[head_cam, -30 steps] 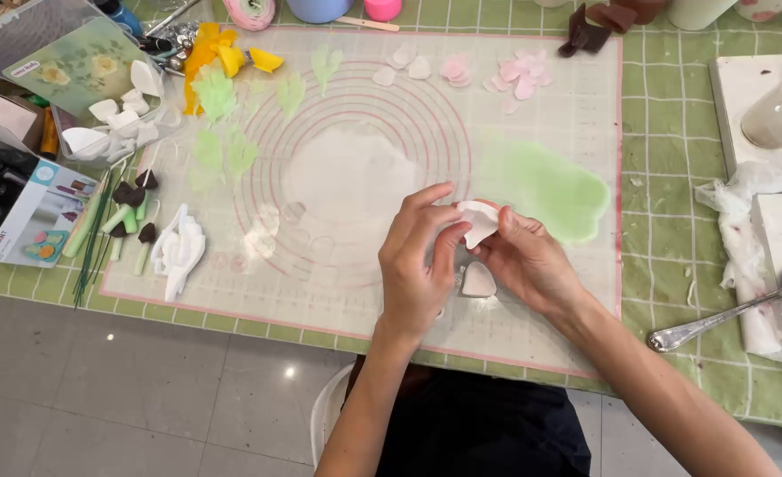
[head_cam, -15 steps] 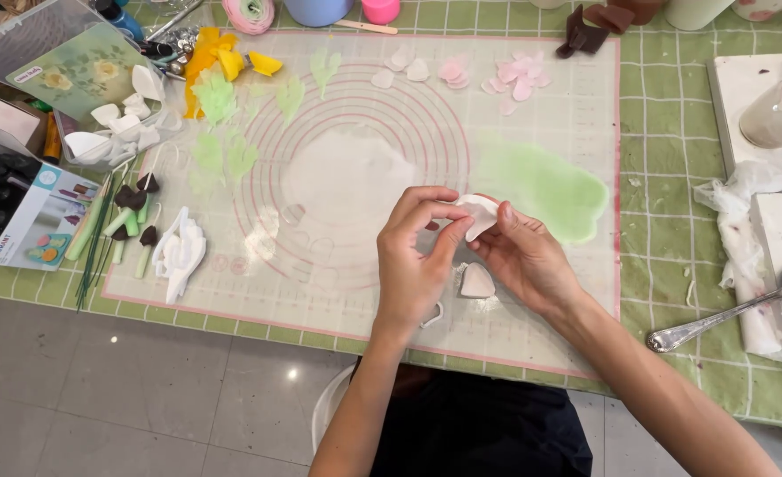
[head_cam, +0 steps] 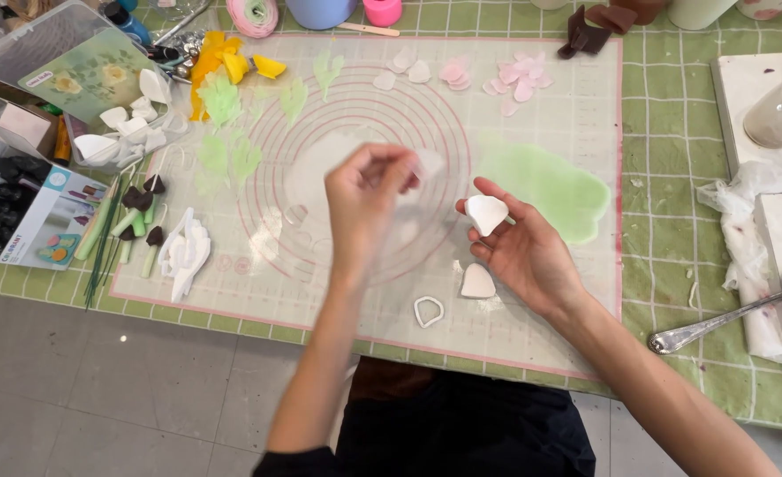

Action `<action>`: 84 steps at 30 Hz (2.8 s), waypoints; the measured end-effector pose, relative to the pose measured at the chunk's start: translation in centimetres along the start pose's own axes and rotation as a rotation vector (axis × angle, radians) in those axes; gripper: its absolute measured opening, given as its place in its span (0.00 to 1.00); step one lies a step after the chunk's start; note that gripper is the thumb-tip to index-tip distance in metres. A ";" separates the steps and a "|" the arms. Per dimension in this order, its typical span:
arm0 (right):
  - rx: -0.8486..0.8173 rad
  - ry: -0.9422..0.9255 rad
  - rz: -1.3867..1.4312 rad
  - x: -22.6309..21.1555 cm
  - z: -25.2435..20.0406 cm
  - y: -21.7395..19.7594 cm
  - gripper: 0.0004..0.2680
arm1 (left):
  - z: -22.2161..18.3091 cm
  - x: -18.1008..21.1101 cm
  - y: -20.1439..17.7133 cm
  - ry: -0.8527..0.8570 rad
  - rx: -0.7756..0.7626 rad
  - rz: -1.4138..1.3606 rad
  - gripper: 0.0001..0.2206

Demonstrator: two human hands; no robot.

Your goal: Creating and shaping small petals from wax sheets for decorative candle making.

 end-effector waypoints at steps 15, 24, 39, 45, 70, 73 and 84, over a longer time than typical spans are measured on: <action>0.019 -0.014 -0.127 -0.4 -0.1 0.4 0.21 | 14.6 -7.4 -2.4 -0.077 0.133 0.804 0.04; 0.038 -0.053 -0.137 -0.2 0.2 -0.7 0.20 | 15.4 -10.2 -2.2 0.531 0.190 1.200 0.07; 0.021 -0.097 -0.003 -0.5 -0.5 -2.7 0.05 | -13.2 0.7 -2.0 0.210 -0.637 0.872 0.23; 0.061 -0.093 -0.322 -1.0 -0.2 -1.3 0.04 | -14.5 -0.3 -2.6 0.283 -0.506 0.863 0.19; -0.254 -0.429 -1.837 4.4 2.8 10.2 0.11 | -10.5 0.9 -9.1 0.366 -0.157 0.989 0.26; -0.242 -0.377 -1.849 4.6 3.1 10.2 0.11 | -10.5 1.1 -9.6 0.357 -0.148 0.931 0.26; -0.298 -0.202 -1.920 4.7 4.8 10.4 0.09 | -10.3 1.4 -9.7 0.346 -0.118 1.026 0.18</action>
Point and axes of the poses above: each hand's wrist, its own z-axis towards the middle knuckle, its own y-axis out of the palm, x = y × z, the point moved 3 cm from there along z, towards the middle knuckle, and after that the axes turned 4 degrees about -z, right-handed, at the moved point
